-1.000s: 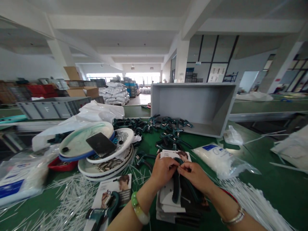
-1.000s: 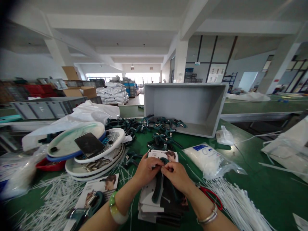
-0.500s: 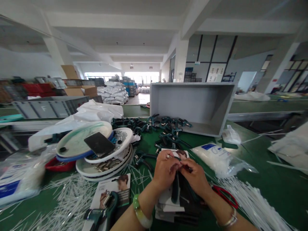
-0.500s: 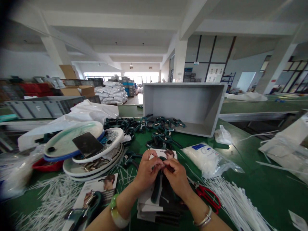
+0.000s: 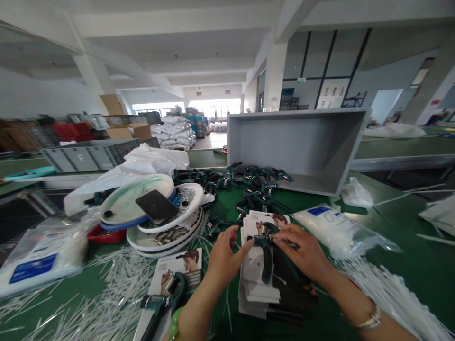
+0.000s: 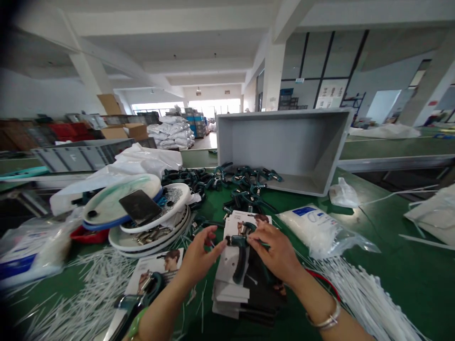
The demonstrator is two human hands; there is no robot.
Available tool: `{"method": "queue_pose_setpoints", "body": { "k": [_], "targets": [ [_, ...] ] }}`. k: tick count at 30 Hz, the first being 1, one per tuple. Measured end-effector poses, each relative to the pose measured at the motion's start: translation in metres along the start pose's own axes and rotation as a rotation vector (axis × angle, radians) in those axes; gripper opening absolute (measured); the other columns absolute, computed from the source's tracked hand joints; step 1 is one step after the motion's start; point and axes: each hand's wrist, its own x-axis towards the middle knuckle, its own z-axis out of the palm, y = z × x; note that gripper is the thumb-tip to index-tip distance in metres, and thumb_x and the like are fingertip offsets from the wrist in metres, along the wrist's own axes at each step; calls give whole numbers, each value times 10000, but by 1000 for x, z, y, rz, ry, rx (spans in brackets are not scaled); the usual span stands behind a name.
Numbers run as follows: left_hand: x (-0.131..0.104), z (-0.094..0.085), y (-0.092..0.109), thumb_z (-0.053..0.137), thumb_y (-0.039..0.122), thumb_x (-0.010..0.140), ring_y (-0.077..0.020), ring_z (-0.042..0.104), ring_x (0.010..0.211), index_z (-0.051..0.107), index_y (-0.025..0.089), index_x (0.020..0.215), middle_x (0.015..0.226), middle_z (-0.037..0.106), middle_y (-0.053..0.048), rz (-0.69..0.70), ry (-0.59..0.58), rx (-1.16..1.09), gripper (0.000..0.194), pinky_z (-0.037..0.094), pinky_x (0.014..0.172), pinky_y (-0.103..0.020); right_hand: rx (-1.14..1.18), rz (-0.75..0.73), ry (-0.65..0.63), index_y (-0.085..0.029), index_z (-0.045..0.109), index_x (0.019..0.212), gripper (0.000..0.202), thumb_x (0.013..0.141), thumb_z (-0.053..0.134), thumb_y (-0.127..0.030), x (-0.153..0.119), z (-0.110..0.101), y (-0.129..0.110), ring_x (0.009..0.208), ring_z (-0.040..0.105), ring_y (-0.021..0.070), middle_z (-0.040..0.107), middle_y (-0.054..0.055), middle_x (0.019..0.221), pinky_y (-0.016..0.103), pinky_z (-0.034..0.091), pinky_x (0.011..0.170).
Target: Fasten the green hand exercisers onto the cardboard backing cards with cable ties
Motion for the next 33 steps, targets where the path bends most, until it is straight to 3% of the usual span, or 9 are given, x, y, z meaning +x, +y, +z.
{"method": "queue_pose_setpoints", "body": {
  "k": [2,4,7,10,19,23,26,30,33],
  "targets": [
    [-9,0,-11,600,389,725,-142,569,665,585,148,1014,802,629,-33,-123,-109,-120,377,465,616,-258,-77,-66,-46,-227,653,903,198,843,472,-279,-10,-14,-10,895,554,175,598,60,930,309,446,787],
    [-16,4,-15,576,364,747,-130,569,643,630,161,891,748,645,-14,-141,-151,-186,255,454,599,-232,-185,-98,-161,-241,653,888,177,806,499,-273,-19,-24,-24,876,546,190,579,62,944,318,451,734],
    [-19,8,-12,542,335,781,-134,585,684,669,200,828,776,673,-3,-92,-101,-150,191,450,640,-235,-368,-99,-326,-230,649,774,119,753,539,-271,-27,-27,-43,843,539,224,569,71,923,340,447,666],
    [-19,10,-5,568,309,775,-139,602,717,671,231,905,820,686,3,-16,-61,-74,184,455,678,-247,-513,-120,-404,-203,624,722,101,735,529,-174,-30,-17,-52,818,538,233,578,72,862,319,438,613],
    [-23,12,-5,554,191,796,-136,632,791,679,226,844,844,699,-6,156,-3,-30,138,468,736,-235,-733,-242,-285,-174,539,807,182,759,428,-39,-24,4,-52,667,551,194,572,86,812,262,359,462],
    [-24,13,-7,566,172,783,-129,626,750,683,222,829,799,689,-5,140,14,-56,136,469,697,-222,-624,-227,-234,-170,517,823,183,835,362,-72,-11,13,-54,643,571,168,571,75,798,247,384,487],
    [-26,13,-7,554,162,790,-122,616,734,681,218,843,791,678,-9,158,0,-75,150,462,678,-213,-384,-163,-150,-168,514,807,190,888,342,-164,-2,25,-54,647,588,160,587,57,756,252,431,546],
    [-27,12,-12,539,173,804,-121,607,739,677,216,849,795,673,-12,158,30,-102,151,452,660,-206,55,42,-58,-187,515,816,177,892,371,-256,4,35,-55,623,603,139,620,39,722,251,472,594],
    [-25,11,-14,539,170,804,-120,607,735,678,212,845,793,676,-12,165,53,-93,151,445,649,-202,292,209,-53,-185,523,944,155,856,443,-285,4,38,-54,599,624,134,657,45,772,253,498,599]
  ]
}}
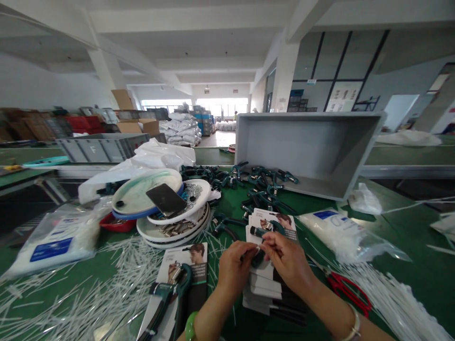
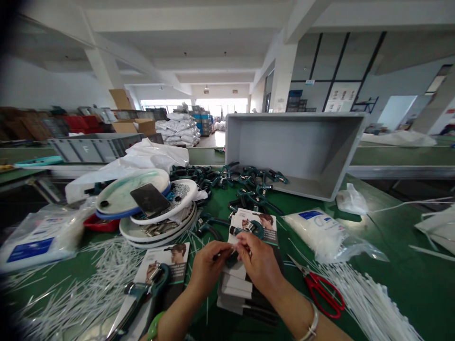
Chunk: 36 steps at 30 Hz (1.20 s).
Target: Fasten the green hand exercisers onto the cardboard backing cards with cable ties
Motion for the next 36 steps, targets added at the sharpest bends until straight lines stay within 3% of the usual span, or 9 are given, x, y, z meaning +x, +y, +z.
{"method": "queue_pose_setpoints", "body": {
  "k": [3,7,22,36],
  "targets": [
    [2,-2,0,539,182,806,-123,609,725,680,219,854,782,676,-13,8,-12,48,153,440,647,-208,51,22,-10,-182,510,1060,257,829,484,-292,0,0,3,680,652,155,681,50,835,277,513,661],
    [2,-2,0,524,186,813,-130,611,737,675,221,890,805,673,-21,28,-40,107,173,439,649,-214,-94,-36,2,-188,540,1047,264,804,531,-291,2,-1,4,732,653,179,698,24,762,306,500,735],
    [3,-2,-1,516,207,822,-120,611,731,677,232,879,801,666,-13,14,-27,130,173,441,650,-201,-212,-145,61,-174,530,1107,280,849,450,-246,-4,1,11,806,656,173,700,48,849,283,506,742],
    [2,-3,-1,492,207,834,-124,619,710,671,241,907,798,661,-14,33,-41,217,196,441,620,-201,-215,-98,-10,-177,532,1091,267,843,452,-236,-2,1,11,817,646,173,693,48,875,298,486,755]
  ]
}}
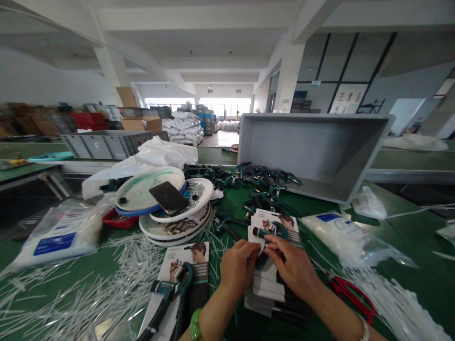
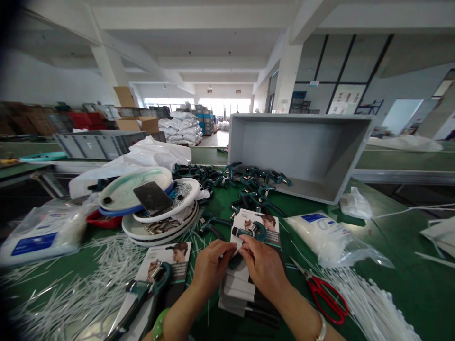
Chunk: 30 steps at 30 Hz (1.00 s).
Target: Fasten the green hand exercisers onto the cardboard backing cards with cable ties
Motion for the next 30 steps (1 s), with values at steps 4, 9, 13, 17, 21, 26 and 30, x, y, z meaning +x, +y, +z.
{"method": "queue_pose_setpoints", "body": {
  "k": [4,9,13,17,21,26,30],
  "targets": [
    [0,2,-3,504,186,826,-113,616,713,664,230,929,806,669,-15,28,41,-77,196,455,629,-188,41,58,-155,-168,536,1079,268,822,476,-219,11,-12,-7,806,633,182,687,45,849,302,466,735],
    [0,4,-6,511,190,830,-110,620,738,650,231,965,828,679,-14,95,64,-135,198,472,678,-197,118,71,-296,-178,550,988,223,766,549,-193,29,-26,-11,699,594,158,651,4,727,265,425,664],
    [0,5,-8,511,175,829,-113,622,764,658,220,892,828,686,-10,112,56,-179,166,471,691,-201,286,157,-370,-169,572,789,112,764,567,-278,33,-26,-5,599,545,128,615,-5,665,227,393,557],
    [1,9,-10,557,146,790,-118,629,762,657,214,915,841,697,-11,54,59,-259,174,478,700,-209,281,185,-342,-164,641,733,193,756,587,-348,30,-24,-2,644,549,141,638,15,695,240,393,589],
    [0,9,-10,570,142,773,-121,633,802,645,211,994,909,701,-20,43,1,-387,242,480,745,-217,186,157,-385,-165,649,680,134,725,619,-287,30,-24,-4,629,540,137,629,5,658,239,372,579],
    [3,5,-3,570,256,797,-120,611,746,675,200,841,808,691,-9,6,-44,-471,126,456,684,-206,210,146,-358,-161,620,696,154,718,644,-311,25,-25,-2,550,499,112,582,-14,597,215,348,498],
    [3,6,3,543,266,811,-110,574,673,657,189,780,735,657,-2,-30,-68,-429,141,431,635,-205,278,-12,-230,-189,641,832,140,791,584,-310,14,-26,5,675,571,131,638,14,748,234,431,614]
  ]
}}
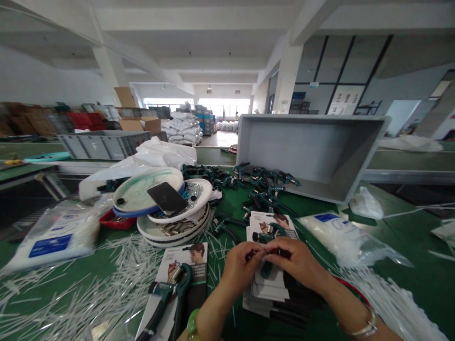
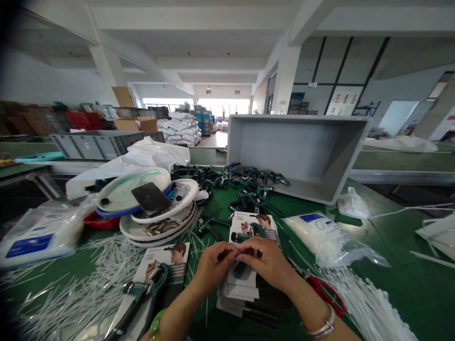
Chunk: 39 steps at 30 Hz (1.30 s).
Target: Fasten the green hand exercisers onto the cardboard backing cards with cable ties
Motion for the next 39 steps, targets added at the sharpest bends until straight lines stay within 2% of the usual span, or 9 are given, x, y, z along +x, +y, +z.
{"method": "queue_pose_setpoints", "body": {
  "k": [3,6,9,12,18,23,26,32,39],
  "targets": [
    [0,2,3,539,244,800,-114,569,727,636,185,785,797,628,-18,19,-10,13,114,436,634,-199,-66,-170,83,-196,633,786,172,849,503,-291,-6,2,1,721,579,138,632,25,756,251,442,675],
    [2,0,12,568,226,762,-126,564,841,628,200,789,922,590,-32,20,-19,51,71,445,633,-190,-146,-224,284,-192,586,749,171,862,471,-249,-9,8,0,687,558,136,600,17,710,248,428,650],
    [5,-6,28,586,190,719,-137,560,887,636,229,775,944,581,-14,-18,-30,191,84,453,727,-225,-148,-154,547,-190,552,759,135,858,474,-239,-8,16,2,684,545,135,582,12,720,244,417,642],
    [5,-11,38,579,206,711,-164,556,938,648,266,864,1029,577,-10,-75,-23,337,178,452,769,-266,-105,-32,662,-188,550,788,138,854,482,-288,-3,21,6,665,538,138,579,13,736,238,413,608],
    [-7,-9,20,539,287,774,-149,592,800,624,234,953,940,623,-23,-153,20,418,206,446,718,-259,69,-22,354,-187,560,826,229,901,385,-314,1,20,2,651,543,129,607,18,756,227,412,593],
    [-13,-8,5,500,317,802,-130,586,683,625,229,931,817,587,-18,-262,55,434,200,431,636,-239,-238,-213,136,-189,572,786,208,889,405,-258,-17,12,5,701,524,160,603,37,723,276,382,653],
    [-13,-7,7,505,340,796,-137,582,704,624,233,916,802,579,-16,-262,43,443,200,431,656,-242,-297,-212,55,-191,577,791,216,895,403,-265,-26,6,11,690,510,159,600,38,711,280,371,647],
    [2,10,24,525,483,761,-203,564,932,598,261,977,1025,563,-40,-260,53,497,318,429,718,-280,-230,-213,93,-187,559,763,233,900,393,-275,-28,4,12,686,502,151,579,27,693,268,363,639],
    [6,21,26,443,451,821,-169,583,851,591,238,871,1008,561,-25,-280,15,499,264,419,678,-265,-228,-274,251,-182,539,783,199,890,374,-212,-42,17,8,694,507,152,595,40,722,270,372,649]
  ]
}}
